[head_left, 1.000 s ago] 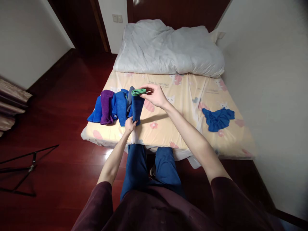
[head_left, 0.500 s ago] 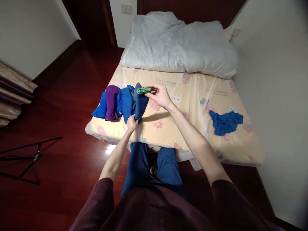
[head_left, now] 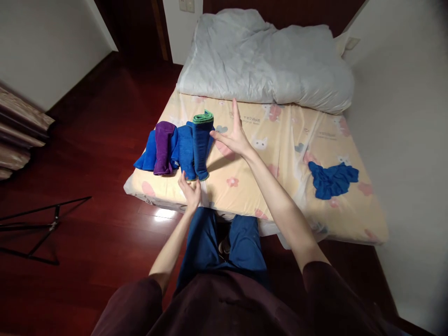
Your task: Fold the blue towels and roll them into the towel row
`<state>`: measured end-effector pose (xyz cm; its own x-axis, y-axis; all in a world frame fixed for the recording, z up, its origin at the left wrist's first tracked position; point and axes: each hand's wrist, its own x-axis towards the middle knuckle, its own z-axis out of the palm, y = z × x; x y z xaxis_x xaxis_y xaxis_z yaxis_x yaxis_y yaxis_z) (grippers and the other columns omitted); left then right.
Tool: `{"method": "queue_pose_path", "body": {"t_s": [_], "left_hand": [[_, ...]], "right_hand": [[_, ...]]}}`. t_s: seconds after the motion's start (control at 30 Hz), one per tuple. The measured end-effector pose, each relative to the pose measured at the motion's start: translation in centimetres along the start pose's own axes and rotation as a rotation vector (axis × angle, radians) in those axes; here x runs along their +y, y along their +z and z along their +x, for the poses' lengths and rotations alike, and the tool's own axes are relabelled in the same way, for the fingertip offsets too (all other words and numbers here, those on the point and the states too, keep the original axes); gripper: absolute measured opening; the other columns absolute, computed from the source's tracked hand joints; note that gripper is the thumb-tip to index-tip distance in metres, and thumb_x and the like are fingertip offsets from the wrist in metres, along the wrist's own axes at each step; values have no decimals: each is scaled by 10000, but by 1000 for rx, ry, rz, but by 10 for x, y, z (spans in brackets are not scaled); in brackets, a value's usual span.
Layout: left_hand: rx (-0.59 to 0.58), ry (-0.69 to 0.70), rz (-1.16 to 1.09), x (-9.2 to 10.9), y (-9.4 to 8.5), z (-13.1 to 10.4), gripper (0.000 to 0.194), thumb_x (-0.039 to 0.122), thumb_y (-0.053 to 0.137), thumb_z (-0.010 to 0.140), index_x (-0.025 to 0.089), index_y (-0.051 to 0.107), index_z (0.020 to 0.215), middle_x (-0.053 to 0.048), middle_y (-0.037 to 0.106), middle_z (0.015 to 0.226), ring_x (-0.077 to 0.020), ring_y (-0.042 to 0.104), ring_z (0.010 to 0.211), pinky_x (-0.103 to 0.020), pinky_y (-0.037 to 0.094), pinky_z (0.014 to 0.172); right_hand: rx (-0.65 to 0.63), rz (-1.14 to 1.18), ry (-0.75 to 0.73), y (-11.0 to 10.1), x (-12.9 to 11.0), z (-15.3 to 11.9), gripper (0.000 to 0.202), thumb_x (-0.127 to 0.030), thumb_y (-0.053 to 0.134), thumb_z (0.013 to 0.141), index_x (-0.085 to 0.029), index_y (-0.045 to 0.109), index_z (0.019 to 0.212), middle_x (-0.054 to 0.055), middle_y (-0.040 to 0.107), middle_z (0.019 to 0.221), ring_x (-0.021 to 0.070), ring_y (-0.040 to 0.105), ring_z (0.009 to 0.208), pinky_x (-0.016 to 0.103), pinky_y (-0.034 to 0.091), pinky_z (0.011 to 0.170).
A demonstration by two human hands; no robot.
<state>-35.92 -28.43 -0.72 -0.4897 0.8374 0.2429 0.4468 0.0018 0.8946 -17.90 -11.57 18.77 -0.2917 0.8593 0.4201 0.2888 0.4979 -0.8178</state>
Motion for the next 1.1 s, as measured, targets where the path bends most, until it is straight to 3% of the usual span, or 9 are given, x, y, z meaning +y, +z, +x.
{"method": "queue_pose_path", "body": {"t_s": [0.07, 0.13, 0.3, 0.4, 0.5, 0.6, 0.7, 0.83, 1.1], "left_hand": [[-59, 13, -47, -1, -18, -58, 537, 299, 595, 980, 175, 476, 1489, -179, 559, 1399, -248, 610, 1189, -379, 545, 970], [-285, 18, -70, -7, -36, -125, 307, 268, 516, 1014, 182, 597, 1297, -129, 641, 1232, -217, 646, 1052, -362, 553, 923], [-1306, 169, 87, -31, -58, -247, 210, 154, 504, 967, 206, 693, 1043, -84, 721, 1090, -216, 692, 1083, -342, 546, 998], [-1672, 310, 229, -38, -50, -251, 228, 167, 542, 952, 217, 721, 1084, -93, 744, 1153, -240, 707, 1126, -350, 541, 1027], [-1705, 262, 330, -37, -31, -224, 284, 187, 497, 987, 205, 720, 1162, -103, 747, 1231, -233, 708, 1162, -315, 530, 1034], [-1784, 286, 483, -33, -5, -199, 317, 166, 481, 986, 187, 702, 1211, -122, 732, 1304, -238, 703, 1208, -302, 522, 1034], [-1806, 364, 663, -28, 19, -190, 362, 134, 443, 987, 145, 678, 1261, -199, 713, 1326, -300, 709, 1219, -379, 538, 1022], [-1770, 393, 894, -17, 26, -199, 396, 124, 421, 984, 120, 661, 1299, -252, 729, 1253, -356, 726, 1192, -454, 546, 1007], [-1558, 158, 499, -8, -34, -226, 430, 335, 358, 1027, 248, 742, 1199, -120, 760, 1263, -263, 721, 1199, -343, 540, 1068]], "right_hand": [[81, -2, 50, -8, 16, -27, 1002, -771, 668, 897, -327, 250, 1692, 91, 285, 1760, 291, 152, 1674, 584, 173, 1354], [188, 30, 153, -12, 35, -72, 886, -755, 600, 947, -339, 300, 1671, 96, 317, 1750, 283, 271, 1643, 571, 253, 1335], [402, 215, 666, 2, 68, -253, 730, -729, 724, 839, -188, 694, 1328, 191, 691, 1424, 311, 675, 1315, 507, 517, 1154], [502, 303, 936, 8, 58, -379, 658, -694, 821, 738, -149, 773, 1103, 185, 808, 1128, 297, 792, 973, 455, 623, 935], [718, 330, 1045, 0, 38, -484, 582, -639, 837, 734, -157, 786, 1055, 154, 825, 1045, 269, 796, 929, 397, 629, 882], [1018, 316, 1131, -25, 24, -548, 570, -616, 850, 670, -179, 774, 1028, 125, 830, 1005, 258, 798, 882, 376, 637, 823], [1232, 237, 1149, -67, 25, -570, 565, -589, 850, 586, -182, 756, 967, 110, 824, 933, 249, 789, 823, 367, 632, 791], [1164, -50, 1028, -138, 51, -544, 539, -620, 708, 684, -162, 728, 968, 140, 803, 941, 258, 770, 798, 395, 631, 757], [794, -575, 906, -286, 165, -403, 444, -338, 562, 870, -129, 745, 1216, 184, 694, 1353, 245, 657, 1205, 363, 530, 1064]]}}
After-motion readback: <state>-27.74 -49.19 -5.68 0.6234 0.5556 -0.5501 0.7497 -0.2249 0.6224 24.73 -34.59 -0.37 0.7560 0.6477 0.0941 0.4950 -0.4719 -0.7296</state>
